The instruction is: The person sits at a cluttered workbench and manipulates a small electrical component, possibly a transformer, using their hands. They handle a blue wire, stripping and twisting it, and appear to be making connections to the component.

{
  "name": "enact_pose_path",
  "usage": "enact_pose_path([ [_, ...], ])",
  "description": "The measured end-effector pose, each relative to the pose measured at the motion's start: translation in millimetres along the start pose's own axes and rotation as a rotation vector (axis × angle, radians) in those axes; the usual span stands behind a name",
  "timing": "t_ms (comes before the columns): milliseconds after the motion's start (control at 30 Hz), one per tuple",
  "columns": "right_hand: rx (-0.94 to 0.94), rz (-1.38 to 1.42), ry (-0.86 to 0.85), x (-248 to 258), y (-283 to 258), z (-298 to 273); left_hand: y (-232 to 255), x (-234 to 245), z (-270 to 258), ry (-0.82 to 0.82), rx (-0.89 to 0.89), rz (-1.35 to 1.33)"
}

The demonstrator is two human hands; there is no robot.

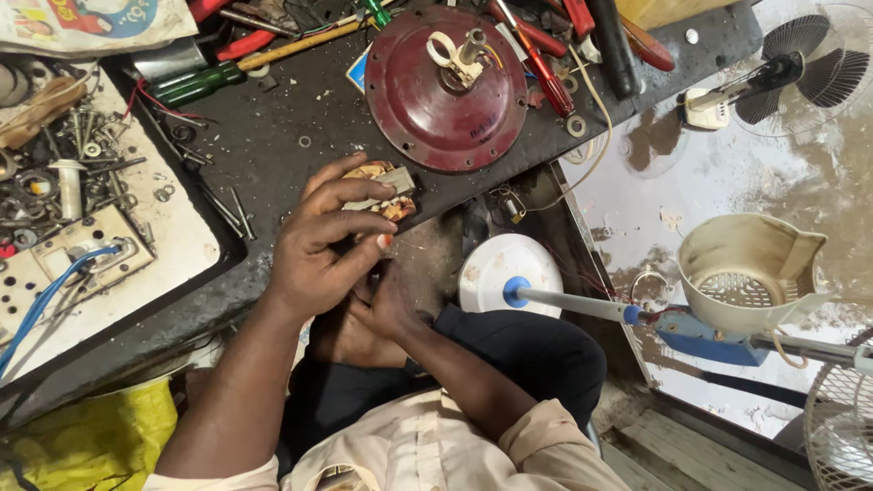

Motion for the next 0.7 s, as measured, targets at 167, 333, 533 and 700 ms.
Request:
enact_pose_path([
  [167, -0.001, 0.078, -0.012, 7.7, -8.9, 2.1, 5.6, -0.3, 2.0, 0.023, 0.009, -0.012],
  [333, -0.147, -0.008, -0.102, 1.6, -2.5, 2.2, 1.1, 0.6, 0.1, 0.0, 0.012, 0.013],
  [533, 0.034, 0.028, 0.023, -8.1, 12.1, -3.9, -2.7, 0.7, -1.3, -0.008, 0.012, 0.025],
  [700, 0.074, -0.046, -0.015, -21.5, 16.4, -12.5, 0.4, 2.4, -6.5, -0.003, 0.045, 0.028],
])
Point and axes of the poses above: each hand's wrist, its own z-axis towards the middle knuckle, its own x-axis out of the back of the hand, y = z × x, the point moved 4 cm from there along z, towards the middle knuckle, and after that the axes turned 4 degrees about x, right-handed, at the moved point
